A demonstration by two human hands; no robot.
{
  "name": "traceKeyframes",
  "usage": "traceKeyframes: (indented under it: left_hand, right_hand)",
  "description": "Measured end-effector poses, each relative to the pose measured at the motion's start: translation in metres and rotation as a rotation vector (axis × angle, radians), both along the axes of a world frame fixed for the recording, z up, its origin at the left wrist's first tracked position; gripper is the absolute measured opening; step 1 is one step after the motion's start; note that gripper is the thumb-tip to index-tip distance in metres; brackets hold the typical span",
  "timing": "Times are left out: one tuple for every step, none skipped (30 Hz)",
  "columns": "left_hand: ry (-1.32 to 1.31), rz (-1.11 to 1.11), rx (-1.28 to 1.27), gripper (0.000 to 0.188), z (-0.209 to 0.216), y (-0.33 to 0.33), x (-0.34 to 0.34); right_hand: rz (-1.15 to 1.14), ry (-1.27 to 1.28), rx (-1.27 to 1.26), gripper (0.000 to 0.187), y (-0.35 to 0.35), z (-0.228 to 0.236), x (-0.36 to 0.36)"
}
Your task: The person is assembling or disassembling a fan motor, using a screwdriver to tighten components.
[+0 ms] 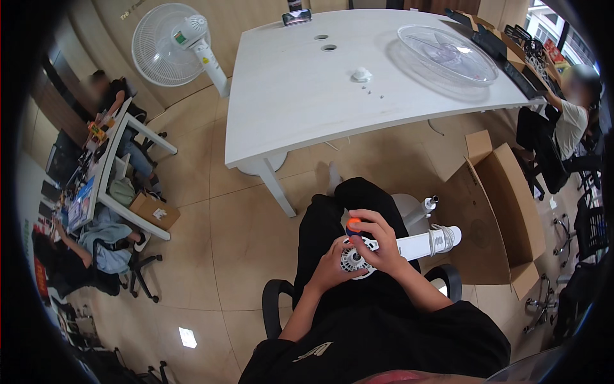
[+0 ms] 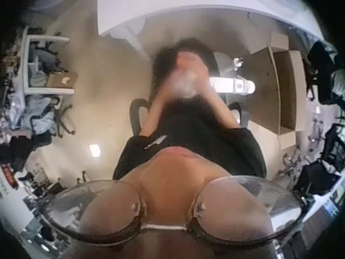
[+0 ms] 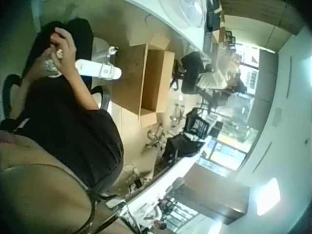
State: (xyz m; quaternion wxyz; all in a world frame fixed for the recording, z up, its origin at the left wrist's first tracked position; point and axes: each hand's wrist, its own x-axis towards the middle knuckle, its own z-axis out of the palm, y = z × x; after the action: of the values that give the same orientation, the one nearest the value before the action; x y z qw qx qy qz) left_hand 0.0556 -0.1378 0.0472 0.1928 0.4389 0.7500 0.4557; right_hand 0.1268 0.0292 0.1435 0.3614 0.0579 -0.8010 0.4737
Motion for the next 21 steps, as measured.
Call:
traceKeyframes:
  left_hand:
    - [-0.001,0.013,0.0,0.082,-0.002,-0.001,0.0]
    - [-0.009,0.004,-0.006,0.081,-0.002,-0.002,0.0]
    - [-0.018,-0.006,-0.012,0.08,-0.003,-0.002,0.0]
    - [-0.022,0.0,-0.014,0.08,-0.003,-0.003,-0.001]
    - [-0.033,-0.008,-0.022,0.08,-0.002,-0.004,-0.001]
    - [-0.044,-0.017,-0.03,0.081,-0.001,-0.004,-0.001]
    - [-0.044,-0.015,-0.031,0.081,0.0,-0.004,-0.001]
    - [-0.036,-0.006,-0.052,0.081,0.002,-0.003,-0.002]
    - [-0.026,0.001,-0.073,0.081,0.003,-0.002,-0.003]
    - [-0.027,0.003,-0.071,0.081,0.004,-0.002,-0.002]
    - [-0.035,-0.003,-0.084,0.08,0.006,-0.001,-0.002]
    - [-0.043,-0.01,-0.096,0.08,0.007,0.001,-0.002]
    - [-0.04,-0.01,-0.094,0.08,0.006,0.002,-0.002]
    - [-0.006,0.009,-0.057,0.08,0.005,0.002,0.001]
    - [0.029,0.027,-0.02,0.081,0.005,0.002,0.002]
    - [0.031,0.024,-0.02,0.081,0.004,0.002,0.0]
    - [-0.014,0.007,-0.061,0.079,0.007,0.0,0.0]
    - [-0.059,-0.011,-0.102,0.078,0.009,-0.001,-0.001]
    - [-0.06,-0.016,-0.103,0.078,0.009,-0.002,0.0]
    - [-0.073,-0.009,-0.102,0.078,0.009,-0.002,0.0]
    - [-0.085,-0.001,-0.101,0.078,0.009,-0.002,0.0]
  right_hand:
    - [0.003,0.011,0.018,0.038,0.0,0.002,0.0]
    - [0.012,0.009,0.017,0.038,0.0,0.001,-0.002]
    - [0.019,0.039,0.045,0.039,0.001,-0.001,-0.004]
    - [0.024,0.069,0.071,0.04,0.001,-0.003,-0.005]
    - [0.028,0.068,0.07,0.04,0.0,-0.004,-0.005]
    - [0.017,0.071,0.063,0.04,-0.002,-0.005,-0.004]
    - [0.004,0.075,0.056,0.04,-0.003,-0.006,-0.003]
    - [0.007,0.072,0.056,0.04,-0.002,-0.009,-0.003]
    - [0.006,0.073,0.041,0.042,-0.002,-0.012,-0.003]
    - [0.005,0.075,0.026,0.043,-0.002,-0.013,-0.002]
    - [0.006,0.076,0.027,0.043,-0.002,-0.013,-0.002]
    - [0.016,0.045,0.033,0.043,-0.002,-0.014,-0.001]
    - [0.025,0.013,0.039,0.042,-0.001,-0.013,-0.001]
    - [0.023,0.014,0.04,0.042,-0.001,-0.011,-0.001]
    - [0.03,0.015,0.046,0.041,-0.002,-0.006,-0.001]
    - [0.036,0.016,0.053,0.04,-0.001,-0.003,-0.002]
    - [0.031,0.014,0.051,0.04,-0.001,-0.003,-0.001]
    - [0.044,-0.001,0.043,0.039,0.0,-0.005,0.001]
    - [0.056,-0.017,0.035,0.038,0.001,-0.006,0.002]
    - [0.055,-0.018,0.035,0.038,0.0,-0.006,0.002]
    - [0.045,-0.018,0.038,0.038,0.0,-0.006,0.002]
